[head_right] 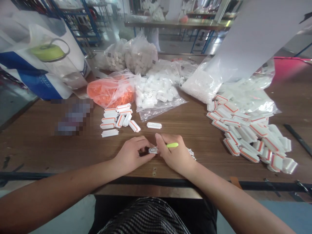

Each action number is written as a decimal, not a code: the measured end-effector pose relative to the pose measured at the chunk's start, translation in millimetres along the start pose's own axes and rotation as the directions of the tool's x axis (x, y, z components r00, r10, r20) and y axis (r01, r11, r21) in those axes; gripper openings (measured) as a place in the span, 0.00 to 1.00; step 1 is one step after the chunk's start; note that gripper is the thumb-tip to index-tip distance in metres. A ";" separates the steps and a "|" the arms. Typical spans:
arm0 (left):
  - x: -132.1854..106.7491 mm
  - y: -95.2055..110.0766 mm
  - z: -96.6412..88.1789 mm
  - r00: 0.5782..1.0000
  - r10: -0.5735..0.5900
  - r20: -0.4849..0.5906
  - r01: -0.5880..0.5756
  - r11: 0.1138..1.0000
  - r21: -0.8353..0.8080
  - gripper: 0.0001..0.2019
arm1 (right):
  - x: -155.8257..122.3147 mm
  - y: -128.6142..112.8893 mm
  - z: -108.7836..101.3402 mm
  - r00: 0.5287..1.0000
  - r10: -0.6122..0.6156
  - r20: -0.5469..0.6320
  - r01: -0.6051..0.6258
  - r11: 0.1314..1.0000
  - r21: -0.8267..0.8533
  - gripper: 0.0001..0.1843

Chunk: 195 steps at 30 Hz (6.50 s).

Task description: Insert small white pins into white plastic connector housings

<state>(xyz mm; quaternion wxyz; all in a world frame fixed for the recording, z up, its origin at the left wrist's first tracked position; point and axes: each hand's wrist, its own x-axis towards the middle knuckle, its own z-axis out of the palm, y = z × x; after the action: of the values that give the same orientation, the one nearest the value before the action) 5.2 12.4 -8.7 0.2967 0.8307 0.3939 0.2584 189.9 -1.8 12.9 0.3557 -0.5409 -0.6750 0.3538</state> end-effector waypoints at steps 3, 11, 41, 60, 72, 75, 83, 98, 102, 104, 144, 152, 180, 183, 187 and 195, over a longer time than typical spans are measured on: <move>-0.3 -0.2 0.3 1.000 0.000 -0.002 0.000 1.000 -0.004 0.04 | -2.1 0.4 0.6 1.000 -0.015 -0.019 0.015 1.000 0.013 0.27; 0.6 1.7 -0.4 1.000 -0.003 -0.001 0.003 1.000 -0.008 0.04 | -4.6 0.1 -0.2 0.998 -0.020 -0.062 0.022 0.999 0.032 0.27; 0.8 2.0 -0.8 0.999 -0.028 0.016 0.028 0.999 -0.016 0.05 | -6.6 -2.1 1.3 0.997 -0.048 -0.062 0.048 0.999 0.000 0.27; 0.8 1.7 -0.8 0.999 -0.031 0.023 0.031 0.999 -0.011 0.05 | -10.6 -2.2 1.5 0.982 -0.178 -0.062 0.173 0.981 -0.089 0.25; 0.9 1.9 -0.6 0.999 -0.039 0.026 0.040 0.999 -0.019 0.06 | -10.9 0.2 2.3 0.969 -0.218 -0.120 0.208 0.974 -0.089 0.24; 0.8 1.3 -0.5 0.999 -0.030 0.020 0.030 0.999 -0.019 0.06 | -11.0 0.4 1.8 0.964 -0.241 -0.114 0.229 0.967 -0.114 0.24; 0.6 1.2 -0.3 0.999 -0.031 0.019 0.031 0.999 -0.021 0.06 | -12.2 1.9 1.8 0.960 -0.253 -0.123 0.239 0.964 -0.118 0.24; 0.8 1.9 -0.7 1.000 -0.017 0.012 0.017 1.000 -0.017 0.06 | -13.7 0.1 0.8 0.963 -0.236 -0.131 0.226 0.970 -0.085 0.24; 0.9 1.8 -1.2 1.000 -0.023 0.015 0.024 1.000 -0.016 0.06 | -14.8 0.3 0.4 0.961 -0.247 -0.128 0.237 0.968 -0.088 0.24; 1.0 1.6 -0.9 1.000 -0.018 0.012 0.018 1.000 -0.013 0.07 | -14.7 0.1 0.1 0.960 -0.239 -0.142 0.226 0.969 -0.100 0.24; 0.5 1.5 -1.1 1.000 -0.008 -0.009 0.008 1.000 -0.004 0.05 | -13.9 5.6 -2.9 0.963 -0.232 -0.136 0.219 0.970 -0.101 0.25; 1.2 1.9 -1.7 1.000 -0.011 0.003 0.011 1.000 -0.016 0.05 | -10.9 3.1 -2.2 0.965 -0.245 -0.089 0.233 0.964 -0.127 0.25; 0.6 1.6 -1.5 1.000 0.006 -0.011 -0.007 1.000 -0.018 0.04 | -9.5 6.0 -1.9 0.978 -0.172 -0.117 0.167 0.985 -0.051 0.25; 0.6 1.6 -1.0 1.000 0.000 -0.012 0.000 1.000 -0.023 0.05 | -10.4 6.3 -2.0 0.976 -0.187 -0.112 0.180 0.981 -0.074 0.25; 0.8 2.4 -1.4 1.000 -0.005 -0.008 0.004 0.999 -0.039 0.04 | -11.8 7.6 -2.1 0.979 -0.156 -0.133 0.153 0.988 -0.035 0.26; 0.3 1.5 -1.7 0.999 0.020 -0.027 -0.021 0.999 -0.034 0.04 | -10.8 6.2 -4.1 0.974 -0.177 -0.144 0.170 0.984 -0.060 0.26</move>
<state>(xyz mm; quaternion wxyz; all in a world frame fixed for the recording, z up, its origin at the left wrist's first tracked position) 5.0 12.3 -6.4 0.3030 0.8259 0.3849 0.2792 198.2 -11.0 8.5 0.4219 -0.5132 -0.6992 0.2641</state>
